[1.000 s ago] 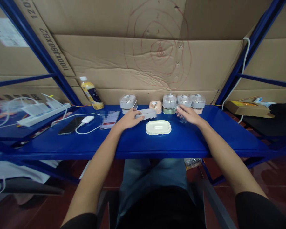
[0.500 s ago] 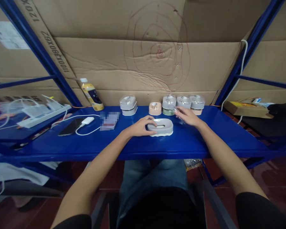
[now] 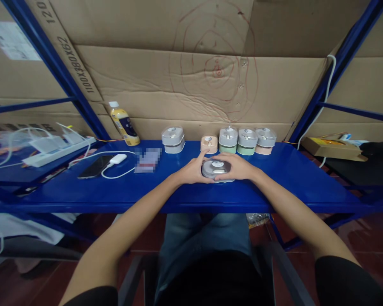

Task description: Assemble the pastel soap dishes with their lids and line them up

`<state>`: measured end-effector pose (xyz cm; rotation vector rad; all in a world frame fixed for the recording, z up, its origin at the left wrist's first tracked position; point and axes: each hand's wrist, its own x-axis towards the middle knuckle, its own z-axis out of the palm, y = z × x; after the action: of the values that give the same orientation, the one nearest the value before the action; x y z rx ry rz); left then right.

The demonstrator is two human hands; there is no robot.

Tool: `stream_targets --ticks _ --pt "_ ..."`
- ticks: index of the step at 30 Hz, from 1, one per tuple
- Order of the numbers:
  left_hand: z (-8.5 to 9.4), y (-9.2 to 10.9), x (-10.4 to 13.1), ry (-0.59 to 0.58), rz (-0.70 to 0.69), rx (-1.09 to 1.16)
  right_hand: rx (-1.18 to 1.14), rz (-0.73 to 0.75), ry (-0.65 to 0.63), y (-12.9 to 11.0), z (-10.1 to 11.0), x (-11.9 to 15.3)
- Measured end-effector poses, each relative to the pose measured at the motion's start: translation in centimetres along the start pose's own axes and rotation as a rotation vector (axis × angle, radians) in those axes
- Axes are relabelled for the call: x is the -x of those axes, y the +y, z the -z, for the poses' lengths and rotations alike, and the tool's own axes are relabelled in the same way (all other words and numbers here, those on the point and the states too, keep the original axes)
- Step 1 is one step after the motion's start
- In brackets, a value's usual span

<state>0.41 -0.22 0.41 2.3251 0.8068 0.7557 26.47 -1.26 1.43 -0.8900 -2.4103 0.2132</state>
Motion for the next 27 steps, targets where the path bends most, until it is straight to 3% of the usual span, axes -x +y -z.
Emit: stream_targets --ticks 7,13,22,27 --pt "0.2 -0.7 -0.2 -0.033 -0.004 -0.029 0.056 -0.025 -0.081 0.0 -0.2 -0.1" --pt "0.3 -1.1 -0.2 -0.053 -0.112 -0.064 0.056 -0.089 -0.094 -0.6 -0.1 0.2" --pt "0.3 -0.2 0.3 -0.003 -0.138 -0.283 -0.294 -0.272 0.088 1.4 -1.0 0.1" --pt "1.8 0.3 0.6 0.094 -0.105 -0.336 -0.398 -0.448 0.212 3.1 -0.4 0.0"
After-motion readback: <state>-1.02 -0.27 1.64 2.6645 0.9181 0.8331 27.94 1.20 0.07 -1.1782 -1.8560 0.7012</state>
